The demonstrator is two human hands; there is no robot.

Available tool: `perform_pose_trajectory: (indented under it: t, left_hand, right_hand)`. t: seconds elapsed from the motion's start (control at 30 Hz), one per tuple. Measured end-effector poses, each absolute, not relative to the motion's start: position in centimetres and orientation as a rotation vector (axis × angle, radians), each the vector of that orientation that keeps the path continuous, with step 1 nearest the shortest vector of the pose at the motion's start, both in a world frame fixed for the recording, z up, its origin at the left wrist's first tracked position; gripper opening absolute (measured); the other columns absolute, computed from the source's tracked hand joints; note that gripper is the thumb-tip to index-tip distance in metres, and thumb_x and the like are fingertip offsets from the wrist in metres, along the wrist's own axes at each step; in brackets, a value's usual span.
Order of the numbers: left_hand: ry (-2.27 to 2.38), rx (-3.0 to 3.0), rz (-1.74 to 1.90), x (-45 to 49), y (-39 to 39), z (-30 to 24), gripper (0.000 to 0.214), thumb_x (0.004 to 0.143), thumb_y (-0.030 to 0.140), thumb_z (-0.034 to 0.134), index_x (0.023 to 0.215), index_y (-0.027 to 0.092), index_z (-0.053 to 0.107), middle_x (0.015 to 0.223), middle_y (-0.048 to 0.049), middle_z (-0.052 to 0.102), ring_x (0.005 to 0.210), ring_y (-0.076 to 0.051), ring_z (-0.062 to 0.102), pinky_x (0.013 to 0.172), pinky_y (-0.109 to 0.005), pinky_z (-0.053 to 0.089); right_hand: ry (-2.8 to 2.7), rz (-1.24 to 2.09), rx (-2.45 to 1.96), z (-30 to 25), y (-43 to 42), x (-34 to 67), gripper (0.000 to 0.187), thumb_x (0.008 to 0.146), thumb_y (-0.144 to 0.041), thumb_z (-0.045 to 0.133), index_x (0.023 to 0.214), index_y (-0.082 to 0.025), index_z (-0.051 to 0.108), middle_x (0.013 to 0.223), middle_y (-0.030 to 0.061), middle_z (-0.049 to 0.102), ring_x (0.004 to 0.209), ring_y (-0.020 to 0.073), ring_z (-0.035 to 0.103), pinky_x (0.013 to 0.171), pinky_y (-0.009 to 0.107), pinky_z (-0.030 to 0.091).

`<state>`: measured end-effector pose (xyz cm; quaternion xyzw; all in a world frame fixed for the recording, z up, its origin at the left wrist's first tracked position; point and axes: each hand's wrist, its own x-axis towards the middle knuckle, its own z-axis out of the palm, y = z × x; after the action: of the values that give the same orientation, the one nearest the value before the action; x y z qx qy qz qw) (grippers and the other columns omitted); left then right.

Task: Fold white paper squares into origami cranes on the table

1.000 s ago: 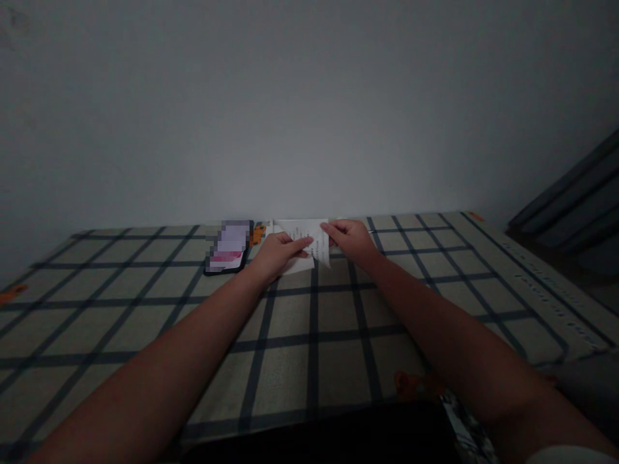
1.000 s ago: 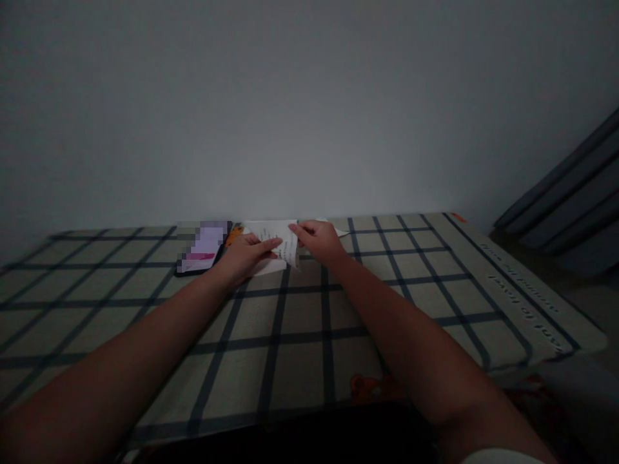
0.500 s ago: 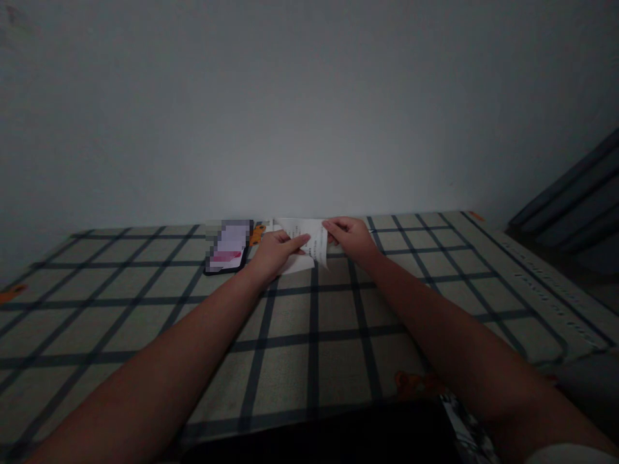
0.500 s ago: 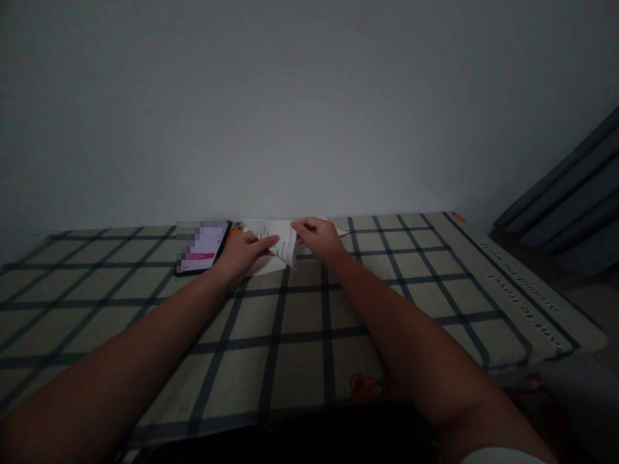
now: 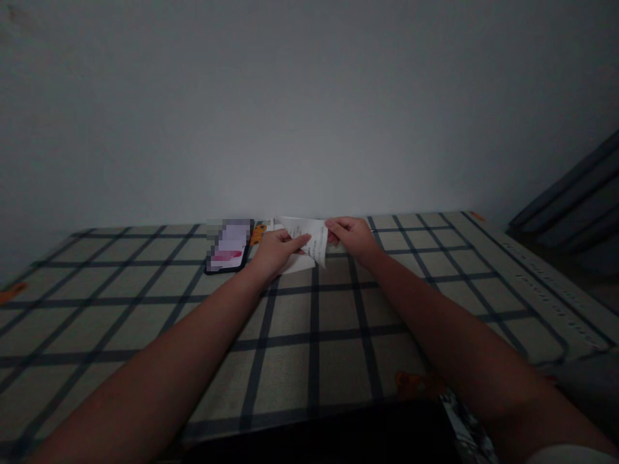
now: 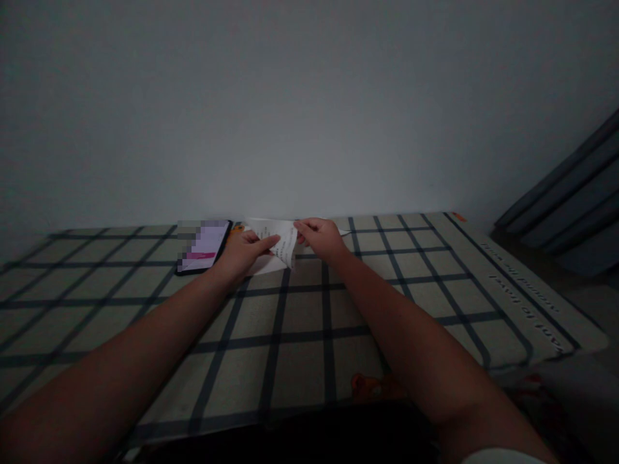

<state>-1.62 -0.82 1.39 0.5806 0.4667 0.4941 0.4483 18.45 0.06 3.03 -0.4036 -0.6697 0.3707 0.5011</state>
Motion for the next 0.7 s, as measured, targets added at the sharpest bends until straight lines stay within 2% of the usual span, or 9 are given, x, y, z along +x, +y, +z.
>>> perform_pose_trajectory:
  t: [0.07, 0.2, 0.33, 0.7]
  left_hand:
    - [1.125, 1.436, 1.231, -1.65, -0.8, 1.39, 0.039, 0.065, 0.046, 0.081, 0.085, 0.013, 0.076, 0.08, -0.0088, 0.074, 0.062, -0.014, 0.061, 0.061, -0.026, 0.046]
    - [1.114, 1.443, 1.222, -1.74, -0.68, 1.25, 0.038, 0.065, 0.046, 0.081, 0.085, 0.014, 0.076, 0.081, -0.0086, 0.074, 0.064, -0.015, 0.061, 0.062, -0.027, 0.047]
    - [1.131, 1.453, 1.219, -1.8, -0.6, 1.08, 0.038, 0.065, 0.048, 0.081, 0.081, 0.014, 0.076, 0.079, -0.0092, 0.073, 0.064, -0.016, 0.062, 0.062, -0.027, 0.046]
    - [1.178, 1.44, 1.207, -1.87, -0.25, 0.61, 0.039, 0.064, 0.048, 0.082, 0.078, 0.012, 0.075, 0.074, -0.0099, 0.072, 0.06, -0.016, 0.061, 0.058, -0.027, 0.044]
  right_hand:
    - [-1.545, 0.979, -0.945, 2.79, 0.42, 18.52, 0.039, 0.083, -0.053, 0.06, 0.07, -0.017, 0.066, 0.065, 0.0031, 0.064, 0.057, 0.0114, 0.056, 0.056, 0.026, 0.045]
    - [-1.47, 1.106, -0.938, 2.45, 0.93, 18.76, 0.039, 0.083, -0.055, 0.061, 0.085, -0.017, 0.069, 0.072, 0.0039, 0.067, 0.059, 0.0112, 0.057, 0.055, 0.025, 0.045]
    - [-1.653, 1.034, -0.981, 2.5, 0.76, 18.9, 0.033, 0.082, -0.049, 0.065, 0.078, -0.017, 0.068, 0.067, 0.0016, 0.064, 0.058, 0.0106, 0.055, 0.057, 0.025, 0.046]
    - [-1.742, 0.9, -1.013, 3.25, 0.11, 18.84, 0.031, 0.084, -0.043, 0.059, 0.072, -0.016, 0.068, 0.063, 0.0014, 0.063, 0.056, 0.0108, 0.054, 0.057, 0.025, 0.045]
